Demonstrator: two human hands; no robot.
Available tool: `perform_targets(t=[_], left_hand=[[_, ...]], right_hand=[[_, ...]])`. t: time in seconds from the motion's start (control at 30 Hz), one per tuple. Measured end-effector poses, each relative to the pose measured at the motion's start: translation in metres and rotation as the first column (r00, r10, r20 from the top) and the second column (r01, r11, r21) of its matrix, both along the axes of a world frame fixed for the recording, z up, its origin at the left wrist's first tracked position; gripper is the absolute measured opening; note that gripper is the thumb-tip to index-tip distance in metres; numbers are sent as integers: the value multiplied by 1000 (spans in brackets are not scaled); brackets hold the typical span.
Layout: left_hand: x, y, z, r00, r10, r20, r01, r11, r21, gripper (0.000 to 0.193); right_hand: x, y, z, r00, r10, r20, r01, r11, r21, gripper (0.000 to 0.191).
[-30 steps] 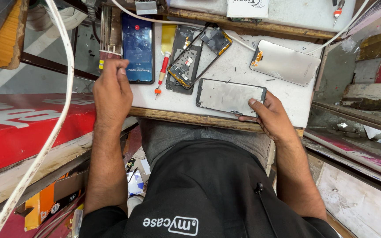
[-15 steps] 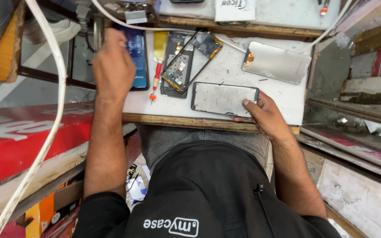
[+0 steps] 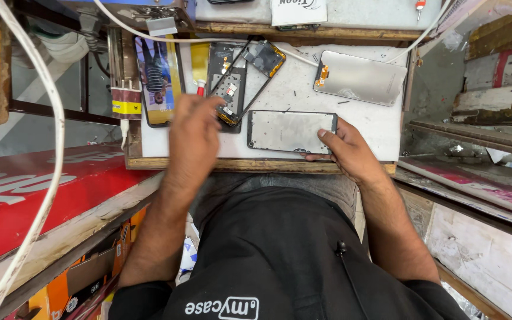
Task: The person disassembles a smartphone by prying open the back cover and removing the battery. They then detach the display assembly and separate the motherboard from the frame, placing components on the workbench.
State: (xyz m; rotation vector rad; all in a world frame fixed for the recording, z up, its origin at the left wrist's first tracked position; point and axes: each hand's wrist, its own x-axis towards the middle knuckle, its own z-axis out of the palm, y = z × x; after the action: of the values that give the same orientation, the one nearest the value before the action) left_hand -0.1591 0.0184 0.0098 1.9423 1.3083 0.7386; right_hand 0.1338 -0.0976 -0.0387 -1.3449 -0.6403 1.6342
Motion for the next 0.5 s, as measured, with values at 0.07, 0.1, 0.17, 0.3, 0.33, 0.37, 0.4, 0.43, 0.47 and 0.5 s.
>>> perform_targets(t=[0.07, 0.1, 0.17, 0.3, 0.33, 0.37, 0.4, 0.43, 0.47, 0.5], left_hand=[[15, -14, -1, 998, -43, 48, 46, 997, -66, 30], [21, -20, -1, 998, -51, 44, 53, 998, -33, 27], [35, -25, -2, 992, -82, 92, 84, 996, -15, 22], [68, -36, -7, 944, -189, 269, 204, 979, -29, 14], [77, -35, -10, 926, -227, 302, 241, 970, -8, 14], [86, -33, -12, 924, -233, 304, 248, 969, -10, 14], [95, -32, -14, 922, -237, 307, 253, 967, -15, 14], [102, -30, -16, 920, -241, 308, 259, 966, -18, 14], [108, -26, -18, 925, -233, 299, 249, 968, -14, 15], [114, -23, -19, 929, -227, 291, 241, 970, -12, 16]], right_hand=[[1, -1, -1, 999, -14, -39, 14, 1000, -5, 36], [0, -3, -2, 999, -14, -33, 15, 1000, 24, 35], [-2, -7, -4, 1000, -17, -22, 19, 996, 82, 33], [-1, -8, -7, 999, -23, 42, 20, 998, 66, 32], [0, -6, -7, 997, -4, 83, -4, 996, 91, 32], [1, -4, -7, 992, 13, 124, -27, 993, 114, 31], [2, -2, -7, 994, 5, 109, -22, 987, 158, 32], [2, 2, -7, 996, -2, 92, -16, 979, 203, 33], [1, 5, -7, 997, -12, 76, -7, 968, 250, 34], [1, 8, -6, 997, -33, 73, 14, 970, 242, 37]])
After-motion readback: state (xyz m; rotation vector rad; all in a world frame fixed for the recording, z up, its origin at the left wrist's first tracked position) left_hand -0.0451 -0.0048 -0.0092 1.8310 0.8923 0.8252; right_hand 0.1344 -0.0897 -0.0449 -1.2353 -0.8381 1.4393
